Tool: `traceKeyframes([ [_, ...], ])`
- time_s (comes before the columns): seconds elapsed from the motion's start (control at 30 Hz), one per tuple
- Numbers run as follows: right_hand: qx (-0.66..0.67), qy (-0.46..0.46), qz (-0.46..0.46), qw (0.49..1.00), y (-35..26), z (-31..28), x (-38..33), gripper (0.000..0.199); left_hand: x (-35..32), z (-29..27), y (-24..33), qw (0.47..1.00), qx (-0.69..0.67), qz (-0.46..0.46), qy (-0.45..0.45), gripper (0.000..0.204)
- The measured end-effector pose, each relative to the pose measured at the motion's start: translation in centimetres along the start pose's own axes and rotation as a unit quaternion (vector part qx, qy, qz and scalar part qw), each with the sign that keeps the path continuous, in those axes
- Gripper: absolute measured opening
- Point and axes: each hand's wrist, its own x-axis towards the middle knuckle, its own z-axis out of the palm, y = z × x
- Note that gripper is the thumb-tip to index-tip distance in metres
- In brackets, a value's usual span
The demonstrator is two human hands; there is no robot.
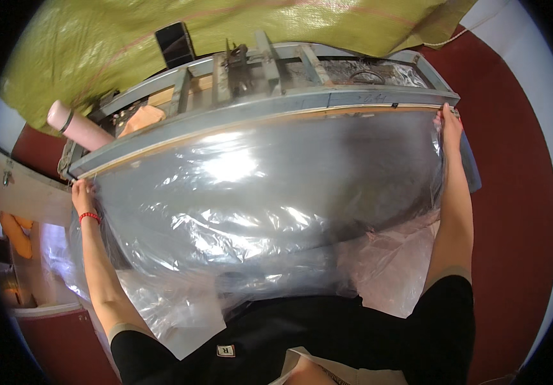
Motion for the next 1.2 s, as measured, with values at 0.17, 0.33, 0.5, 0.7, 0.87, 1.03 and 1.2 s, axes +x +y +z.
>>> traceKeyframes([
  [0.17,-0.049,0.029,-0.076,0.996,1.0,-6.6,-2.1,0.021,-8.9,-1.3,7.3,0.979,0.110,0.079,-0.153,0.004],
  [0.33,-0.413,0.241,-0.162,0.863,2.7,-15.1,-2.6,0.035,-17.9,-0.3,13.2,0.973,0.054,0.077,-0.212,0.004],
  [0.5,-0.196,-0.046,-0.317,0.927,-12.2,2.2,-18.2,0.035,-23.5,-0.8,17.1,0.969,-0.008,0.057,-0.242,0.007],
  [0.7,-0.013,-0.436,-0.479,0.761,-17.6,18.5,-39.2,0.044,-26.5,-3.1,19.0,0.965,-0.010,0.081,-0.251,0.007],
  [0.87,0.079,-0.746,-0.064,0.658,-16.2,19.3,-43.4,0.020,-27.3,-4.7,20.0,0.920,0.196,0.204,-0.271,0.009],
  [1.03,0.089,-0.732,-0.008,0.676,-12.1,17.7,-39.1,0.018,-26.9,-6.1,15.5,0.894,0.200,0.019,-0.401,0.008],
  [1.2,0.006,-0.744,-0.072,0.664,-13.9,16.3,-41.8,0.016,-25.8,-4.1,15.1,0.924,0.148,0.079,-0.344,0.005],
])
